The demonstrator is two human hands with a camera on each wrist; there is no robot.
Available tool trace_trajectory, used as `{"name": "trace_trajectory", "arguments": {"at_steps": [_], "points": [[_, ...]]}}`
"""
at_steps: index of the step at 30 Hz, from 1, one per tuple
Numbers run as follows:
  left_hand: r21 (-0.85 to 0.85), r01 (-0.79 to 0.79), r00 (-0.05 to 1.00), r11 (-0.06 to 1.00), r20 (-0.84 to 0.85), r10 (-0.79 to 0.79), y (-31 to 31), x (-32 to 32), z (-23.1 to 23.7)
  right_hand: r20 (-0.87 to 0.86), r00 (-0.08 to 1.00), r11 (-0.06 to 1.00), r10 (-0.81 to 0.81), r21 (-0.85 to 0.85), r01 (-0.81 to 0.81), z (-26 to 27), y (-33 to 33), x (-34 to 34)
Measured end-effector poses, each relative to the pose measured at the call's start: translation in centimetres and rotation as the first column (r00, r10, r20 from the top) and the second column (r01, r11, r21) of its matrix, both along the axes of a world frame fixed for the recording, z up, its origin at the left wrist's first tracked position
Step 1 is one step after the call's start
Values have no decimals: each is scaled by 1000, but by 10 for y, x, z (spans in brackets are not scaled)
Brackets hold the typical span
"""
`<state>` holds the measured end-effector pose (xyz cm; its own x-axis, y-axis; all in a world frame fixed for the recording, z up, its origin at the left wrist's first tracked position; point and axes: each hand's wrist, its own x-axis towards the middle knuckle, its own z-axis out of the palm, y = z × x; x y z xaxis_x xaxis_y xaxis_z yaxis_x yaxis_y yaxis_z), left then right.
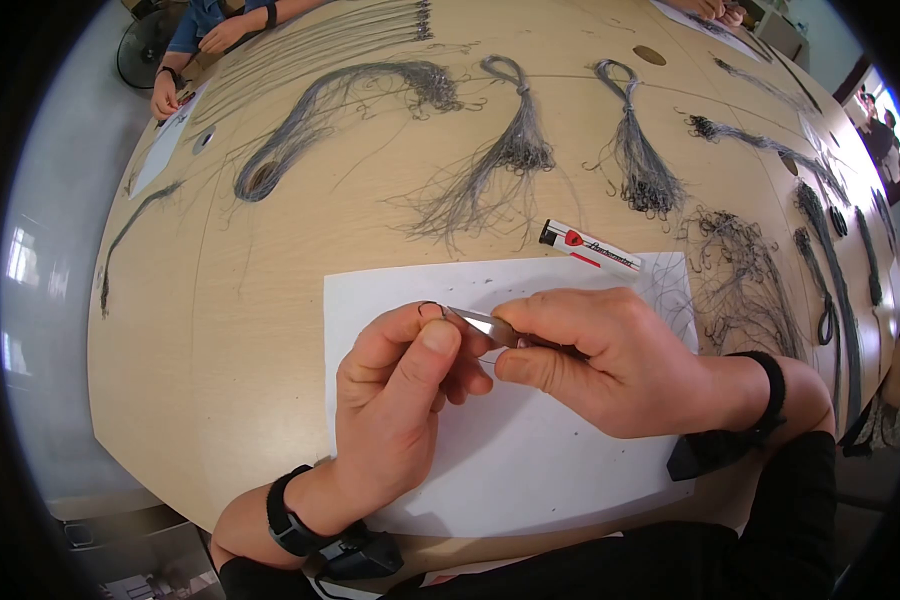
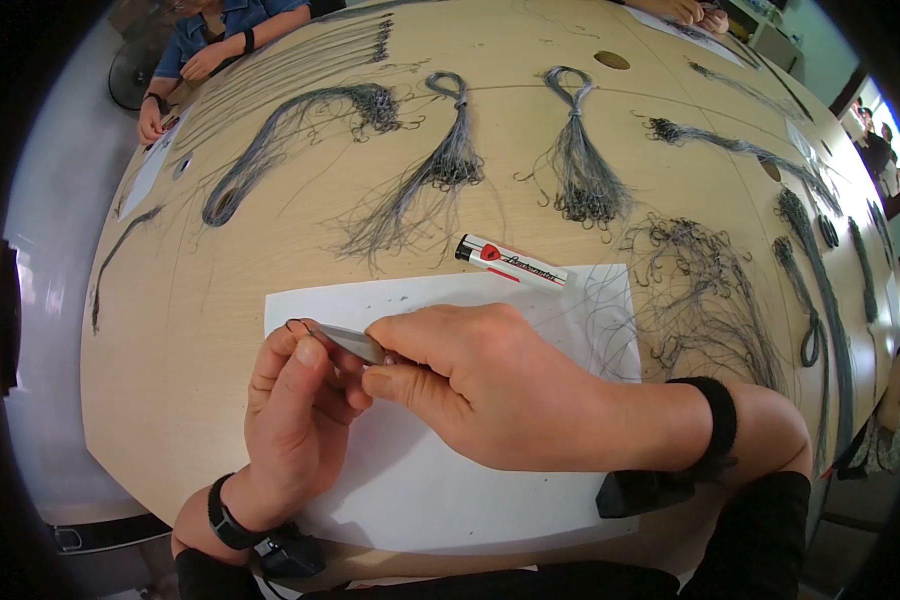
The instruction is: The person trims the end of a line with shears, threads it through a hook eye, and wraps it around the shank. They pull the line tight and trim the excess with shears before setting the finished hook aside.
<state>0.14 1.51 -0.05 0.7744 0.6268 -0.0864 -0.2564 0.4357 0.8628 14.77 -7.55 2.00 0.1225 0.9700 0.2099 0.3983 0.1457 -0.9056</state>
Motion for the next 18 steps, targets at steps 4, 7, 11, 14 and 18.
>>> {"name": "trace_trajectory", "arguments": {"at_steps": [4,7,11,14,18], "points": [[8,-3,1000,1000,-22,3,-2,0,3,-60,995,996,-75,-47,73,6,-1,4],[-12,-5,999,1000,-46,4,-3,1,4,-97,995,999,-12,-52,7,11,-3,6],[7,80,993,997,-87,-79,-5,0,0,-221,973,998,-59,-2,60,5,-3,1],[31,146,978,989,-156,-139,-8,-1,0,-263,964,999,-41,-32,34,2,-1,1],[17,189,974,982,-128,-186,-9,-1,-2,-138,990,1000,-26,-20,24,4,-3,1]]}}
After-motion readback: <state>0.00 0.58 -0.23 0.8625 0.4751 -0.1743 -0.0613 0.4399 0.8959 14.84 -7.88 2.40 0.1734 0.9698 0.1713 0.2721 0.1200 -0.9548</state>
